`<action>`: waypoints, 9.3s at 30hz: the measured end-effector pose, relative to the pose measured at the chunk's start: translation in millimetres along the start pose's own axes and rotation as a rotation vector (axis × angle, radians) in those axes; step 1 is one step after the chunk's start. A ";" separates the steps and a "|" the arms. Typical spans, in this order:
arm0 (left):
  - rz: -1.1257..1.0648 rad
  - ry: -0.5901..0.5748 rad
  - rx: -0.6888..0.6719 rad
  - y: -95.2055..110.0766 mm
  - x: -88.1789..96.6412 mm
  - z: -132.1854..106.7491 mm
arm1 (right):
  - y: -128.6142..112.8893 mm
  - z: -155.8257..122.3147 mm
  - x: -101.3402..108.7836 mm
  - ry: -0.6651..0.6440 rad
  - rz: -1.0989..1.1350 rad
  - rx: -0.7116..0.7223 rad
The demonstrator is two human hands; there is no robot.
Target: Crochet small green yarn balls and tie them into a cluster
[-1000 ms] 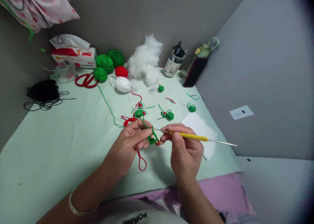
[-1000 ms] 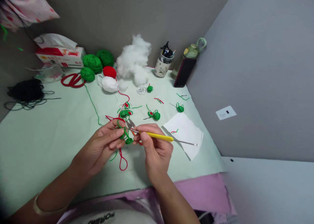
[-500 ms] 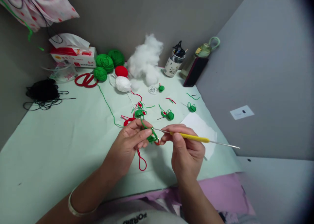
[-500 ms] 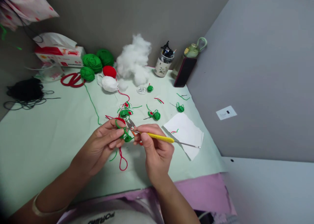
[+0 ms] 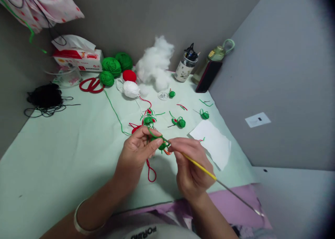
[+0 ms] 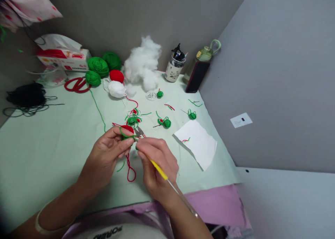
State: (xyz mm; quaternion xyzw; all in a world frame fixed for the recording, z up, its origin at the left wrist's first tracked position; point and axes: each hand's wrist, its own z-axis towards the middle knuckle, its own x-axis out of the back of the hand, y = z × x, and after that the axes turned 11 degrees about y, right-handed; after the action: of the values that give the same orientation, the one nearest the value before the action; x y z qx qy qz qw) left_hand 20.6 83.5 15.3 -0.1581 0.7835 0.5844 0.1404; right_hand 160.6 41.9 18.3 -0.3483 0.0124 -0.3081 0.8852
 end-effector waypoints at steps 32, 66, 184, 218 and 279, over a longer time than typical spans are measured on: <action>0.010 -0.040 0.099 1.9 2.0 -2.3 | 7.4 -2.9 -12.5 0.100 0.185 -0.161; -0.061 -0.140 0.163 6.8 2.1 -4.2 | 7.9 1.1 -9.3 -0.008 0.276 -0.380; -0.161 -0.149 0.307 7.9 5.5 -3.4 | 10.5 6.0 5.1 0.134 0.348 -0.517; -0.151 -0.086 0.189 0.6 -4.3 -6.6 | 6.3 -4.5 -4.0 -0.060 -0.058 -0.025; -0.075 -0.213 0.406 3.9 26.0 2.8 | 43.5 10.7 14.6 -0.437 -0.353 0.177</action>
State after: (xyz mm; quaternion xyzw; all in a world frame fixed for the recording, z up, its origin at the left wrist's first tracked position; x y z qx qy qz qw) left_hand -4.6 85.0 7.4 -0.0929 0.8594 0.4224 0.2728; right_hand 198.4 65.0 2.1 -0.3244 -0.2664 -0.3751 0.8265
